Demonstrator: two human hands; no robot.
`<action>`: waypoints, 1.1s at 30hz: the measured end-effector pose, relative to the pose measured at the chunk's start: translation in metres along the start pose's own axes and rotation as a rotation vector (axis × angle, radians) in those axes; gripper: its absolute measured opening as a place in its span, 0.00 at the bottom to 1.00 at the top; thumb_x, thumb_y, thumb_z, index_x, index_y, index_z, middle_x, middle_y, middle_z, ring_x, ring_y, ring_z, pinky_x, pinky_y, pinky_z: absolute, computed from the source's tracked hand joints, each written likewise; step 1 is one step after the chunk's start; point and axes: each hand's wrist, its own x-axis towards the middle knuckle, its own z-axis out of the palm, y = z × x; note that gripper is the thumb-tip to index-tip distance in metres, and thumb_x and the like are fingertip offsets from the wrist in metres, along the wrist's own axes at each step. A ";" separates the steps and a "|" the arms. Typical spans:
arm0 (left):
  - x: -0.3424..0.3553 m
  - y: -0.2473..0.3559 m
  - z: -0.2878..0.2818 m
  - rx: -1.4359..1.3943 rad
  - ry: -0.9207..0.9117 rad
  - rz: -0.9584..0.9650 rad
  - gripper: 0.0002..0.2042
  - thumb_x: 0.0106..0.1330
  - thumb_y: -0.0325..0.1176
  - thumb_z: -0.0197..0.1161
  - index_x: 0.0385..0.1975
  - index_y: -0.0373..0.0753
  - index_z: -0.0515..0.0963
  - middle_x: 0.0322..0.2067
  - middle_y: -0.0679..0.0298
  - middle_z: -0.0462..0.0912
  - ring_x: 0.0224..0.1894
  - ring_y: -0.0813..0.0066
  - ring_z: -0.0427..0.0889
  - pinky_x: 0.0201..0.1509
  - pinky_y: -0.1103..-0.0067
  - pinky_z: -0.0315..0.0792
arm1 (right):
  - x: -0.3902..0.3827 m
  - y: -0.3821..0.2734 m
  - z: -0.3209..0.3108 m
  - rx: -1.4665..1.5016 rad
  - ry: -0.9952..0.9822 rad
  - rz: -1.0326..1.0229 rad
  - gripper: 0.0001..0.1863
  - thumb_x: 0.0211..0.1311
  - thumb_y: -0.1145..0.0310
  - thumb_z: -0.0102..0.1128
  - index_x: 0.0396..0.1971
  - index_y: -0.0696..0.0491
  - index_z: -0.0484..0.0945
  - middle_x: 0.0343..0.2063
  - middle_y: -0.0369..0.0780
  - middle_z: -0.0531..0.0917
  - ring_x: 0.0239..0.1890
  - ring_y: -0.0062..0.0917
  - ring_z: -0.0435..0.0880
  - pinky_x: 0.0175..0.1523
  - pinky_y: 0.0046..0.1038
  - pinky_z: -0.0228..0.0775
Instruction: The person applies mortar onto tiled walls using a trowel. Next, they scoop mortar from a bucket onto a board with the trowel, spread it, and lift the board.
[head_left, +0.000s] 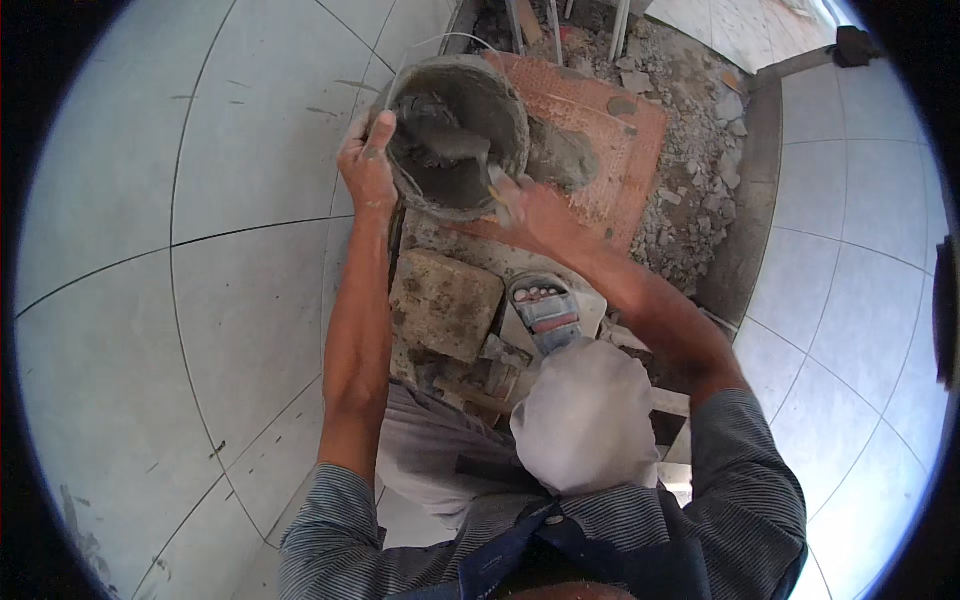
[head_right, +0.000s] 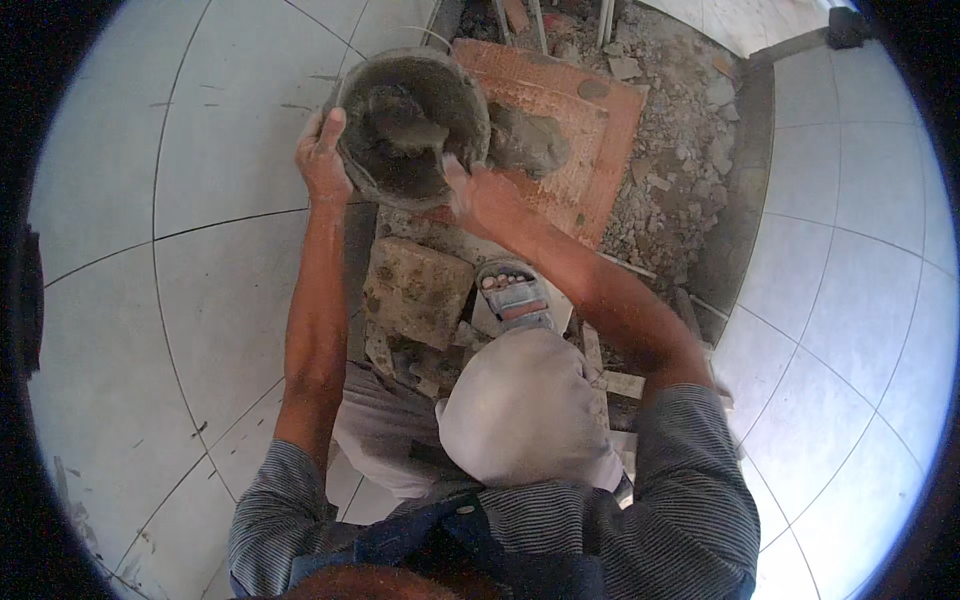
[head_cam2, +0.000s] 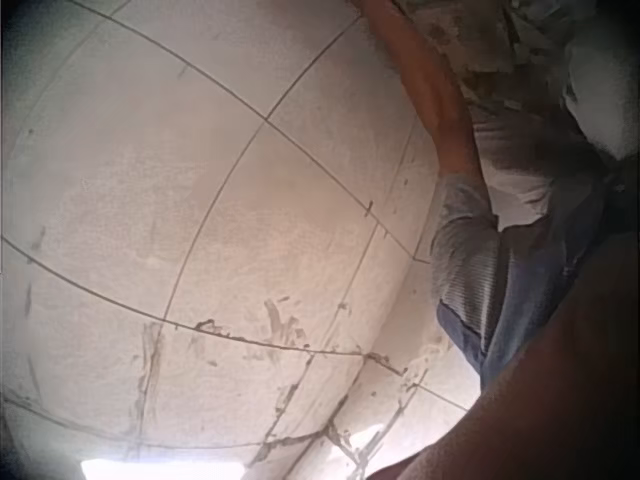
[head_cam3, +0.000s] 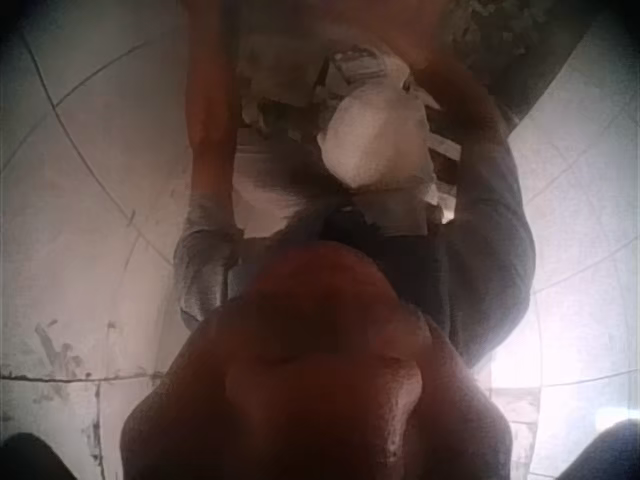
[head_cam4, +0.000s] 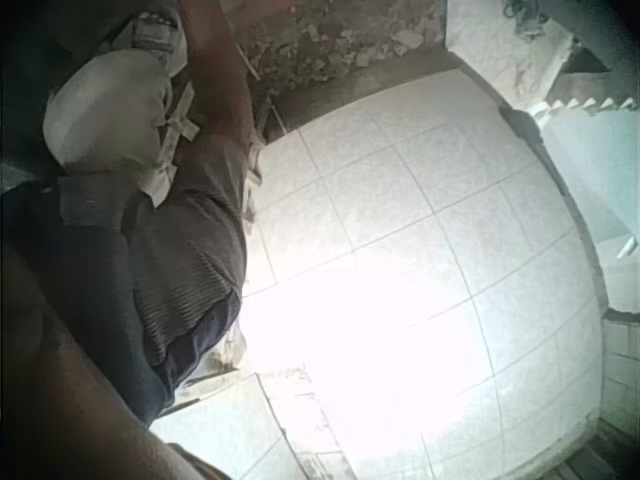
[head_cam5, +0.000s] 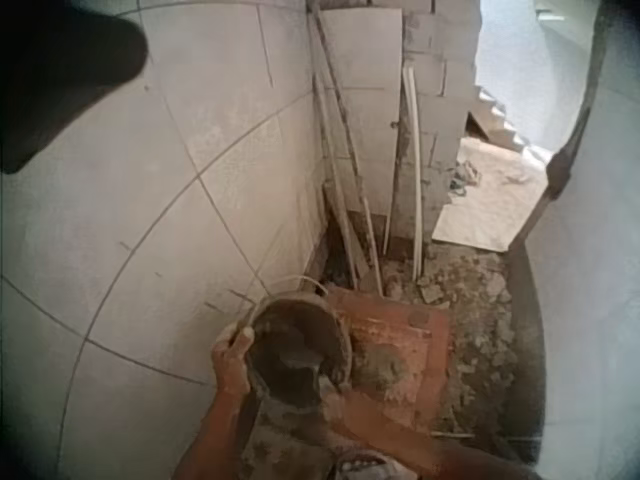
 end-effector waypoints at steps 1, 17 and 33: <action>0.001 0.004 -0.004 -0.041 -0.020 -0.029 0.27 0.55 0.44 0.67 0.47 0.26 0.72 0.41 0.58 0.77 0.44 0.70 0.74 0.51 0.77 0.65 | -0.003 0.010 0.000 0.005 0.001 0.001 0.23 0.58 0.66 0.47 0.52 0.60 0.63 0.33 0.56 0.77 0.36 0.51 0.77 0.41 0.45 0.68; -0.001 0.013 -0.017 -0.217 -0.124 -0.024 0.22 0.57 0.37 0.65 0.46 0.28 0.72 0.39 0.59 0.77 0.41 0.71 0.76 0.45 0.75 0.72 | 0.004 -0.010 -0.030 0.182 0.078 -0.069 0.22 0.53 0.70 0.49 0.49 0.59 0.65 0.23 0.56 0.76 0.31 0.52 0.77 0.39 0.45 0.70; 0.011 0.026 -0.019 -0.153 -0.119 -0.018 0.19 0.58 0.36 0.64 0.44 0.28 0.73 0.39 0.59 0.78 0.40 0.71 0.77 0.46 0.77 0.70 | -0.017 -0.057 -0.054 0.056 0.007 -0.099 0.28 0.53 0.72 0.53 0.57 0.50 0.63 0.40 0.52 0.72 0.39 0.47 0.77 0.41 0.40 0.72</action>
